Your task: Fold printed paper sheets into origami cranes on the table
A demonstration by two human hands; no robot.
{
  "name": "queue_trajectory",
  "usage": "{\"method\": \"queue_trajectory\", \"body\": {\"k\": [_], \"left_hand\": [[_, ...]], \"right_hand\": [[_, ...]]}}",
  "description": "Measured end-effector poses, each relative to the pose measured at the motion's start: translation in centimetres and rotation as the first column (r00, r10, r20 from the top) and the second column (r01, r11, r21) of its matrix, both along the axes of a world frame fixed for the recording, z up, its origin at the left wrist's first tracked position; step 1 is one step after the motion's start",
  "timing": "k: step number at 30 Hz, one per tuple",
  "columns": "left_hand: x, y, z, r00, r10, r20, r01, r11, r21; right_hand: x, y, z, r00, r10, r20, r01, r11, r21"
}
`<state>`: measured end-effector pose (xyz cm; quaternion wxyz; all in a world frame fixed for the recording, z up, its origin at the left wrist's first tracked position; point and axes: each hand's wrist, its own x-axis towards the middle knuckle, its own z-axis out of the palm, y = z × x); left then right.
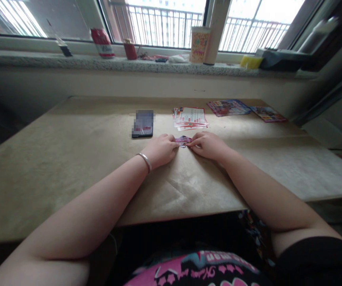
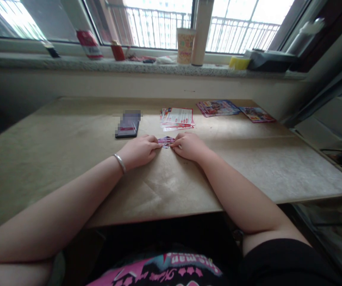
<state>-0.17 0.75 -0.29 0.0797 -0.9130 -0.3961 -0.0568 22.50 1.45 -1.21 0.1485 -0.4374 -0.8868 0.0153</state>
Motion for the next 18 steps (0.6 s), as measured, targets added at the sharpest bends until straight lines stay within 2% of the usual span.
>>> {"method": "queue_trajectory", "body": {"k": [5, 11, 18], "left_hand": [[-0.5, 0.4, -0.2, 0.998, -0.015, 0.057, 0.017, 1.0, -0.024], [0.1, 0.1, -0.2, 1.0, 0.021, 0.0, -0.021, 0.998, 0.058], [-0.1, 0.1, -0.3, 1.0, -0.02, -0.004, 0.02, 0.998, 0.065]], "right_hand": [[0.5, 0.1, 0.0, 1.0, 0.004, -0.016, -0.004, 1.0, -0.007], [-1.1, -0.7, 0.6, 0.996, -0.045, 0.075, 0.041, 0.998, 0.052], [-1.5, -1.3, 0.8, 0.99, -0.084, 0.114, 0.076, 0.994, 0.08]]}}
